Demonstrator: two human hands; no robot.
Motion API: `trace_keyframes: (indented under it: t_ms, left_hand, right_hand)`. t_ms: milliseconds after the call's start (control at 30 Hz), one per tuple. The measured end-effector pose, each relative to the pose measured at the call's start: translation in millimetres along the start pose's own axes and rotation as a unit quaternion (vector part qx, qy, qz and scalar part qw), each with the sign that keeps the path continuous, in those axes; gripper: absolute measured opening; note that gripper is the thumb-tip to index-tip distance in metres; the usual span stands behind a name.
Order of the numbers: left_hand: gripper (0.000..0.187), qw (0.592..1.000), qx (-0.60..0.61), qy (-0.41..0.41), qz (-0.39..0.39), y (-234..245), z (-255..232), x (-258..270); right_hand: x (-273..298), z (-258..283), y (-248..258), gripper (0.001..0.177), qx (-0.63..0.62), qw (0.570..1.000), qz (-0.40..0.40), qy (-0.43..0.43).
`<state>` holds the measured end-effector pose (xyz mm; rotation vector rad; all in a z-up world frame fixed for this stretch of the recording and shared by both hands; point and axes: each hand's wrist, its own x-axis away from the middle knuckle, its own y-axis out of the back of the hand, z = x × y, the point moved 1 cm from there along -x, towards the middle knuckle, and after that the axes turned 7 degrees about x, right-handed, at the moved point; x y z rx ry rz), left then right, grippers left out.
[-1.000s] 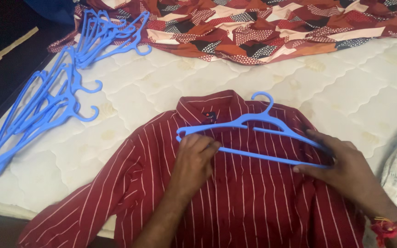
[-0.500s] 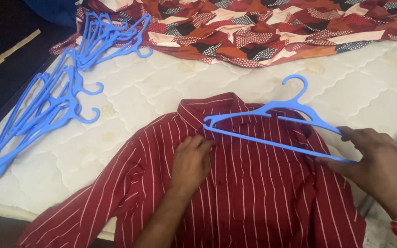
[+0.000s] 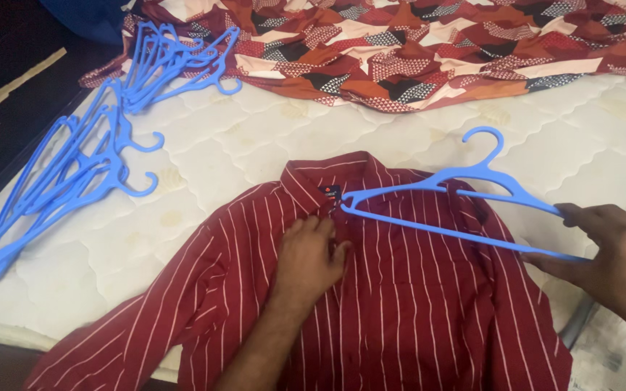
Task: The person buttons a red striped shirt laid on a bed, places it on a blue plastic hanger, and hangs it in a wardrobe. The person handles the shirt and hanger by hand throughout the process.
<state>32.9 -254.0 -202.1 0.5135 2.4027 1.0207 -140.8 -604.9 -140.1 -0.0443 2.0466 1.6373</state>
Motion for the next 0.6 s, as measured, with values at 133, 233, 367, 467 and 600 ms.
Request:
trace_keyframes:
  t_ms: [133,233,367,467,600]
  left_hand:
    - [0.013,0.995,0.045,0.063,-0.066,-2,6,-3]
    - [0.011,0.964,0.190,0.125,-0.135,-1,11,-3]
    - [0.035,0.892,0.378,0.157,-0.190,-5,25,-10]
    - [0.043,0.861,0.428,0.210,-0.178,-8,39,-16]
    - [0.032,0.878,0.428,0.130,-0.171,-6,38,-9]
  right_hand:
    - [-1,0,-2,0.079,-0.009,1.000,0.000,0.002]
    - [3,7,5,0.078,-0.037,0.999,0.017,-0.004]
    - [0,23,16,0.078,-0.054,0.996,0.056,-0.032]
    - [-1,38,20,0.081,-0.083,0.992,0.090,-0.038]
    - [-1,67,25,0.087,-0.081,0.982,0.159,-0.057]
